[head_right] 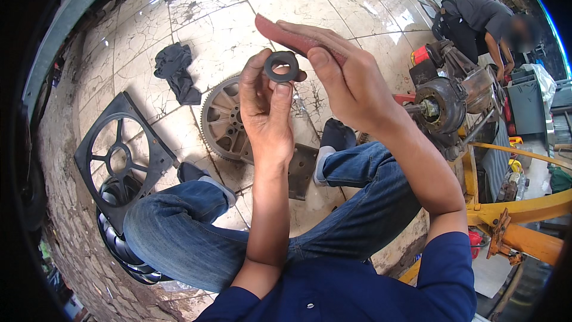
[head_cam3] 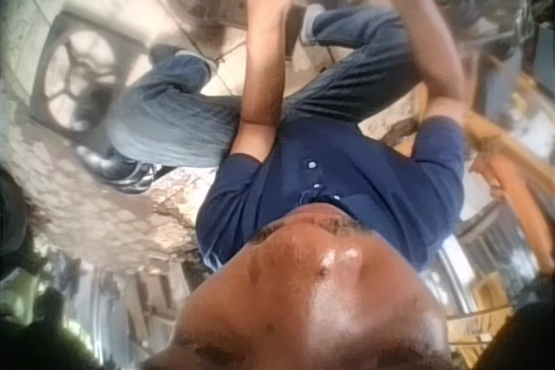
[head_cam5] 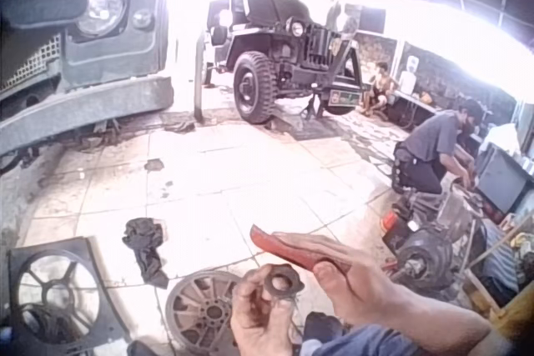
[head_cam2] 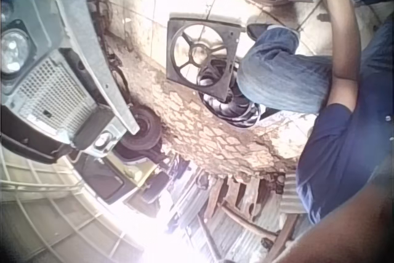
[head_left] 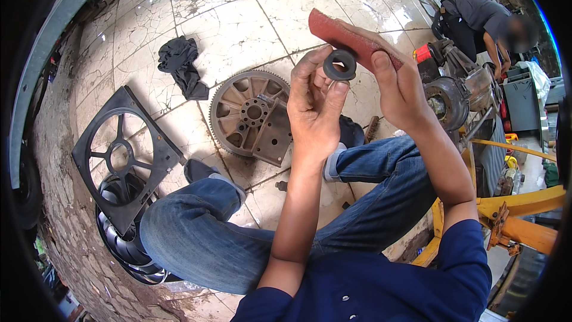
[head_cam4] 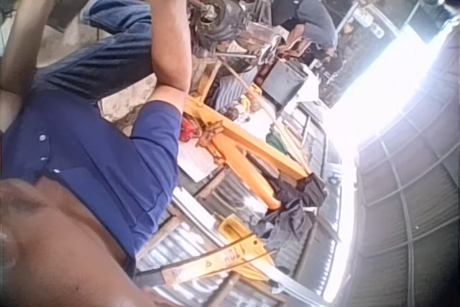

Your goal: The person sits on the floor and uses a sanding pad to smooth the edges of a small metal ring. They repeatedly rub the sanding pad against the ring's edges and surfaces, rotating the ring to access different areas.

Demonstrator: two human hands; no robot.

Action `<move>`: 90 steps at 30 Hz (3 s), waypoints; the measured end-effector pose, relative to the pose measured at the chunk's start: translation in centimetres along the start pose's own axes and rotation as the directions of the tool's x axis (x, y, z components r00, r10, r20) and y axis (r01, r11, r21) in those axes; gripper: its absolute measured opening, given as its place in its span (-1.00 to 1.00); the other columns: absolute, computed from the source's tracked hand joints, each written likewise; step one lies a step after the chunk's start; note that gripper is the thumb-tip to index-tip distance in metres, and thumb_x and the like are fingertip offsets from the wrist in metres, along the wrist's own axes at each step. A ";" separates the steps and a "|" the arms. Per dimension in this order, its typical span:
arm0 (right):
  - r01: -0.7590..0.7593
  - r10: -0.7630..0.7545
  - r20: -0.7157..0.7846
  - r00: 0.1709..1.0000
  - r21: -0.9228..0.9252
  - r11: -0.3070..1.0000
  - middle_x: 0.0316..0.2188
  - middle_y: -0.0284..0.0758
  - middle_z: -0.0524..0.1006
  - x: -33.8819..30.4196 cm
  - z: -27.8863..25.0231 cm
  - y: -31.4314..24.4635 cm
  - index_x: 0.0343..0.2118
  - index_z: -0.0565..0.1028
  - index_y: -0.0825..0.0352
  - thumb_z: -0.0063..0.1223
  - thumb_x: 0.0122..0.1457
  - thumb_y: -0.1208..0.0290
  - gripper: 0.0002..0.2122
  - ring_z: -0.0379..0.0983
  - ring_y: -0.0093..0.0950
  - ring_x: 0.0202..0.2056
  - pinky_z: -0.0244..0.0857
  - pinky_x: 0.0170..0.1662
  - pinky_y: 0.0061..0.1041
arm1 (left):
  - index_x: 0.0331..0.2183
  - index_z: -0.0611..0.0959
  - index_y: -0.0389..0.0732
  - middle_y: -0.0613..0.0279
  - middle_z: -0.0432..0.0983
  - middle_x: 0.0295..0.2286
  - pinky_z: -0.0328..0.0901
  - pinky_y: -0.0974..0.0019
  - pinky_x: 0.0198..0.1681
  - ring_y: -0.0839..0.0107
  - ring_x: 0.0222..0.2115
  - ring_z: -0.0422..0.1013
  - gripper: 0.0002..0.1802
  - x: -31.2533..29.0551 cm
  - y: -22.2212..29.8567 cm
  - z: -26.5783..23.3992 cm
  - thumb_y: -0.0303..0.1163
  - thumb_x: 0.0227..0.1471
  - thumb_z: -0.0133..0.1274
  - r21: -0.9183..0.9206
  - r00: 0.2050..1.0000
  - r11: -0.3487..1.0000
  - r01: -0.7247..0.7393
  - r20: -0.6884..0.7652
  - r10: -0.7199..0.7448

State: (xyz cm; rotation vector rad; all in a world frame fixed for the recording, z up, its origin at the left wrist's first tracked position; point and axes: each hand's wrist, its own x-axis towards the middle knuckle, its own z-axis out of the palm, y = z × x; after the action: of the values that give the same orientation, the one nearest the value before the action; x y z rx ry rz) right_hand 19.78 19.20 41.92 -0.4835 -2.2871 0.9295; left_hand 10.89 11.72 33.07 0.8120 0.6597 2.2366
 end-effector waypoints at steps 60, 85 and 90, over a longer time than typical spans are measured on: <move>-0.024 0.080 0.174 0.982 -0.302 0.953 0.10 -0.20 0.43 0.5 0.9 -0.6 0.07 0.44 0.36 -0.19 0.31 0.41 -0.67 0.30 -0.26 0.14 0.12 0.23 -0.34 | 0.04 0.32 -0.27 0.10 0.36 -0.07 0.28 0.30 0.03 0.39 -0.07 0.35 -0.67 -0.5 0.7 0.8 -0.46 0.26 -0.12 0.086 0.918 0.966 0.242 -0.341 -0.200; -0.315 0.332 0.205 0.921 -0.114 0.942 0.06 -0.12 0.44 0.9 0.5 -1.2 0.06 0.45 0.38 -0.27 0.35 0.35 -0.66 0.36 -0.21 0.09 0.22 0.14 -0.40 | 0.03 0.35 -0.34 0.14 0.41 -0.21 0.28 0.35 0.00 0.44 -0.16 0.37 -0.64 -1.1 1.4 2.6 -0.43 0.25 -0.06 0.094 0.894 0.929 0.358 -0.323 -0.312; -0.236 0.263 0.187 0.947 -0.155 0.959 0.05 -0.11 0.45 0.2 0.8 -1.7 0.03 0.47 0.40 -0.28 0.35 0.34 -0.65 0.36 -0.22 0.08 0.23 0.13 -0.40 | 0.03 0.34 -0.35 0.22 0.35 -0.27 0.28 0.35 -0.03 0.49 -0.18 0.34 -0.64 -0.2 1.4 1.5 -0.42 0.25 -0.08 -0.019 0.868 0.952 0.306 -0.406 -0.287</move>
State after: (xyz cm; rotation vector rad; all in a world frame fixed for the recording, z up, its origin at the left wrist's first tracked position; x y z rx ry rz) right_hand 18.97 17.77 42.77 -0.7818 -2.5272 0.9944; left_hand 11.45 10.98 34.89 0.2341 0.9633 2.1183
